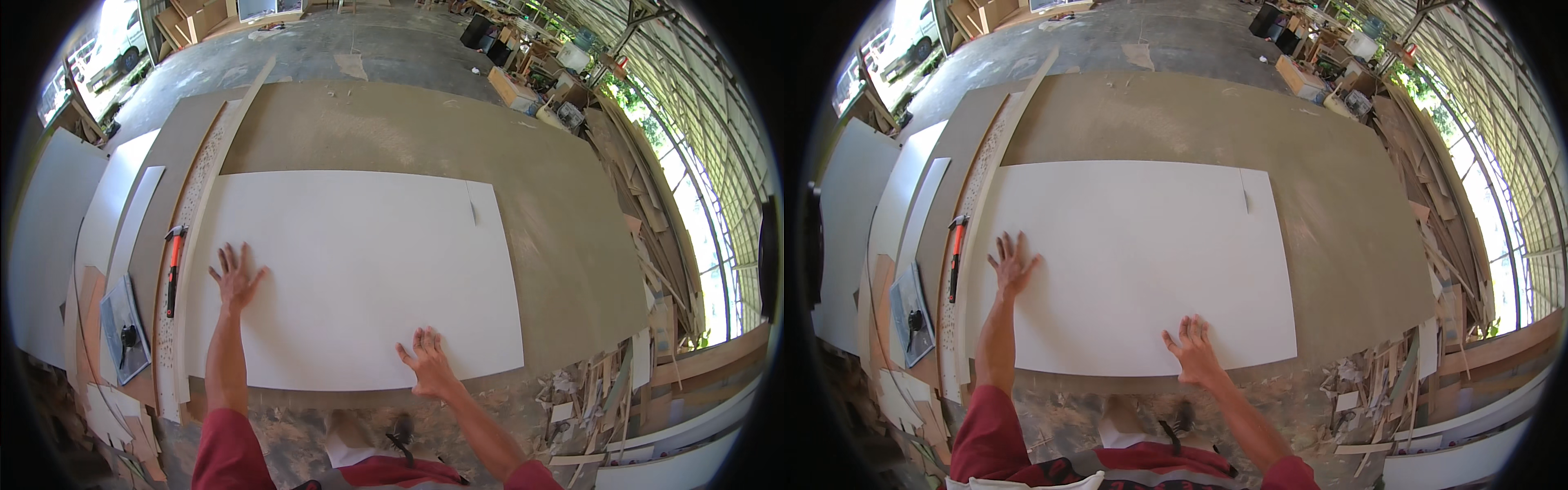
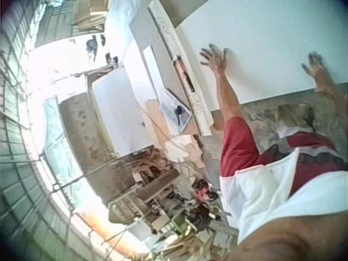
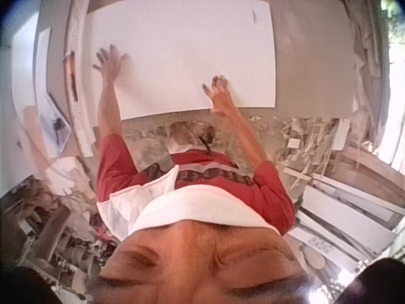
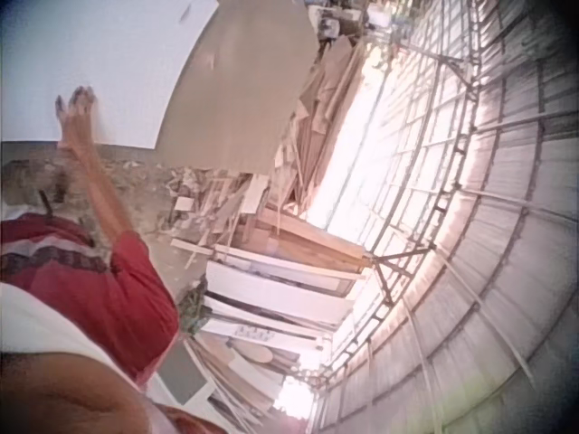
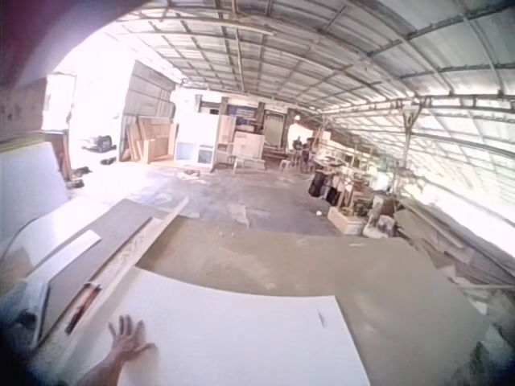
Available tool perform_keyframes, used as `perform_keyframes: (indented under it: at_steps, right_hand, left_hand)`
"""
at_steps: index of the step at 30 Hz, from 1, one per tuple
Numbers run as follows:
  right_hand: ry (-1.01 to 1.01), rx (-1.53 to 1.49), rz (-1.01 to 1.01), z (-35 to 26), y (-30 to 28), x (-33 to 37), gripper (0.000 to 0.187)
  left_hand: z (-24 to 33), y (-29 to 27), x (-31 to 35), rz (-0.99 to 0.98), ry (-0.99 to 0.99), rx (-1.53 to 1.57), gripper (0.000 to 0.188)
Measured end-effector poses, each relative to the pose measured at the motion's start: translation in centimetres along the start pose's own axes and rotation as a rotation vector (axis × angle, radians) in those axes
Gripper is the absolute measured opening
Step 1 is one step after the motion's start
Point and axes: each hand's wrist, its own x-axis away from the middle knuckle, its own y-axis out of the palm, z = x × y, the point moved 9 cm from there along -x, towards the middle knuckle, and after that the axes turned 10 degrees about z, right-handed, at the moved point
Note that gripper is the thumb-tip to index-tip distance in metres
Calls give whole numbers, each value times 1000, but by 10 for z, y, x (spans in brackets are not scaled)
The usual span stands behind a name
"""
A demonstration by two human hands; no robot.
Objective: The person picks up a white board from a stack, places it on a workbench, and then flips through pages in a technical binder.
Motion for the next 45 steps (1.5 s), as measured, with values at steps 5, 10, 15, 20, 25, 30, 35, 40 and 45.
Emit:
perform_keyframes:
  at_steps: [5, 10, 15, 20, 25, 30, 35, 40, 45]
  right_hand:
    - [-4, 126, -65, -4, 13, -7, 108]
    - [7, 171, -111, -2, 14, -6, 108]
    - [0, 127, -121, -7, 12, -10, 107]
    - [26, 89, -67, 2, 12, -12, 107]
    - [21, 89, -13, 10, 5, -28, 107]
    - [17, 77, -11, 19, -1, -49, 106]
    - [36, 76, -9, 30, -8, -71, 107]
    - [65, 110, -5, 46, -13, -94, 108]
    - [86, 92, -17, 57, -24, -118, 110]
  left_hand:
    - [46, -16, 124, -386, 346, -78, 142]
    - [61, -19, 197, -500, 378, -196, 147]
    - [59, -24, 194, -459, 246, -200, 142]
    - [67, -25, 188, -424, 257, -201, 142]
    - [71, -26, 172, -429, 248, -208, 140]
    - [76, -26, 150, -463, 234, -228, 137]
    - [81, -28, 127, -464, 210, -233, 136]
    - [89, -24, 100, -419, 213, -190, 138]
    - [96, -28, 75, -413, 201, -165, 136]
